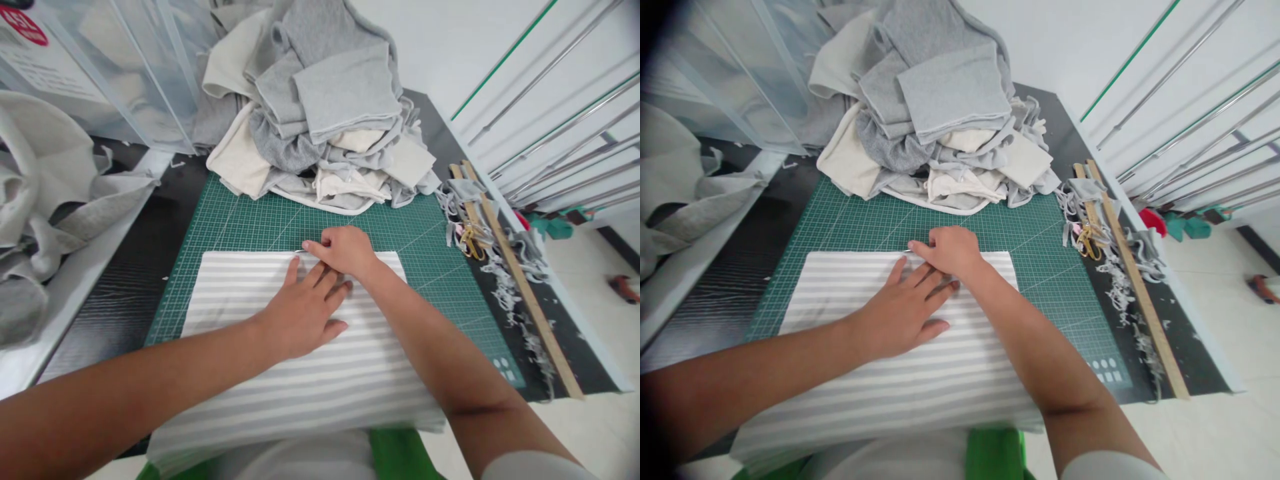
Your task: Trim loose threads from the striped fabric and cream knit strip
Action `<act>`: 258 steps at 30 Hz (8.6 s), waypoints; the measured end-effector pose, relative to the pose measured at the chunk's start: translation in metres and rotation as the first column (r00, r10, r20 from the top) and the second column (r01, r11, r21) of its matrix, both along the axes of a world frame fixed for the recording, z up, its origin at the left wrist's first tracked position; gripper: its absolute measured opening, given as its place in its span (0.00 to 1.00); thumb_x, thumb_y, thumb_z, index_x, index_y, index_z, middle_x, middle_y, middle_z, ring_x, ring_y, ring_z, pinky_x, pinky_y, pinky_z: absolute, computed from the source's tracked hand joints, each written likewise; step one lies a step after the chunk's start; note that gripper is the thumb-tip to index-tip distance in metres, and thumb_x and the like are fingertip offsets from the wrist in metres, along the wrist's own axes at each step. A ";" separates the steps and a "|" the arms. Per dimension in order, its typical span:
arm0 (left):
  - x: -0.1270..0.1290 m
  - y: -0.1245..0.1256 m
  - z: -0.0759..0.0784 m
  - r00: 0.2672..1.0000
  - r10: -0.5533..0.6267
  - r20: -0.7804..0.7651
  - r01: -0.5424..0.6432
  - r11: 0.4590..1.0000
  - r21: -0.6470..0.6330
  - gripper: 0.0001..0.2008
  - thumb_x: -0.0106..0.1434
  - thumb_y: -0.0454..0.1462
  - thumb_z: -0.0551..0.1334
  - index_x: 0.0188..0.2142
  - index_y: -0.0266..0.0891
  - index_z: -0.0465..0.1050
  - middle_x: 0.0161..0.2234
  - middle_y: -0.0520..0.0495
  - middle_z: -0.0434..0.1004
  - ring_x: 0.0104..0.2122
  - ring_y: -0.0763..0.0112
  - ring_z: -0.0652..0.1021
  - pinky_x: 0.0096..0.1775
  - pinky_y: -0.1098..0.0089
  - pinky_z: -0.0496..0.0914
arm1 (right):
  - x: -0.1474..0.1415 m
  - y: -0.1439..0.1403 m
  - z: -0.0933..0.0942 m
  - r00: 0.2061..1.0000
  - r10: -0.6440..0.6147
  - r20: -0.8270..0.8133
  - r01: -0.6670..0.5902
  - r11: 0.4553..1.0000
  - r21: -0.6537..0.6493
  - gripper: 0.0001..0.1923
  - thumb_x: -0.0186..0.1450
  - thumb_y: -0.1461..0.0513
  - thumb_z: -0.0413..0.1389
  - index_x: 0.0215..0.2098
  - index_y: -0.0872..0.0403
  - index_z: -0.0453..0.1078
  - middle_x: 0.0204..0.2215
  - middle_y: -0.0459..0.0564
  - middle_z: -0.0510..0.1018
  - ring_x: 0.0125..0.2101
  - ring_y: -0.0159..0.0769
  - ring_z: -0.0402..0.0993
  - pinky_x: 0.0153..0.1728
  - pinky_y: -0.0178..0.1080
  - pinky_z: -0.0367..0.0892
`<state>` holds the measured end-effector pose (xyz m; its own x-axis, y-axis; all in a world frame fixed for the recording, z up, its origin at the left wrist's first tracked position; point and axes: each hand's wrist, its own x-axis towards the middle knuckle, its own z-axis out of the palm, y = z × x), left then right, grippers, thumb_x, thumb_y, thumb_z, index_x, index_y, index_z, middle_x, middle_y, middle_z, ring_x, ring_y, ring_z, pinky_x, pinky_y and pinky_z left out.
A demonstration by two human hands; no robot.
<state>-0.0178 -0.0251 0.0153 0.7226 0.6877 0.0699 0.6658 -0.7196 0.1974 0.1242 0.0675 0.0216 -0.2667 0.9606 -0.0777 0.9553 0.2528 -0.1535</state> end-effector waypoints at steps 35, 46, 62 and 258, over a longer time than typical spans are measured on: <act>-0.003 0.004 -0.002 1.000 -0.017 0.023 0.018 1.000 -0.024 0.28 0.67 0.52 0.49 0.62 0.42 0.60 0.61 0.40 0.62 0.62 0.50 0.57 0.61 0.40 0.44 | -0.006 0.002 0.002 0.999 0.033 -0.016 -0.034 0.999 -0.034 0.28 0.62 0.39 0.48 0.25 0.51 0.72 0.24 0.47 0.77 0.25 0.33 0.67 0.24 0.37 0.48; -0.001 -0.002 -0.001 0.999 0.049 -0.017 -0.049 0.999 0.008 0.29 0.68 0.53 0.48 0.62 0.41 0.60 0.63 0.37 0.58 0.63 0.46 0.55 0.58 0.37 0.49 | -0.004 0.003 0.002 0.998 0.045 -0.031 -0.046 0.999 -0.028 0.31 0.63 0.38 0.46 0.23 0.52 0.72 0.24 0.48 0.77 0.24 0.32 0.66 0.24 0.36 0.48; -0.001 0.001 0.000 0.999 0.035 -0.018 -0.035 0.999 -0.002 0.30 0.67 0.53 0.48 0.62 0.41 0.60 0.61 0.37 0.60 0.62 0.47 0.56 0.59 0.38 0.48 | -0.004 0.004 0.004 0.997 0.062 -0.036 -0.063 0.997 -0.038 0.30 0.63 0.39 0.46 0.24 0.52 0.73 0.25 0.48 0.77 0.25 0.32 0.66 0.24 0.36 0.49; -0.002 -0.001 0.000 0.998 0.061 -0.007 -0.061 0.998 -0.001 0.29 0.67 0.54 0.49 0.61 0.43 0.60 0.62 0.39 0.59 0.62 0.47 0.56 0.58 0.34 0.48 | -0.013 0.002 0.001 0.996 0.064 -0.059 -0.065 0.998 -0.009 0.31 0.63 0.38 0.45 0.23 0.52 0.72 0.23 0.47 0.76 0.25 0.32 0.66 0.24 0.37 0.47</act>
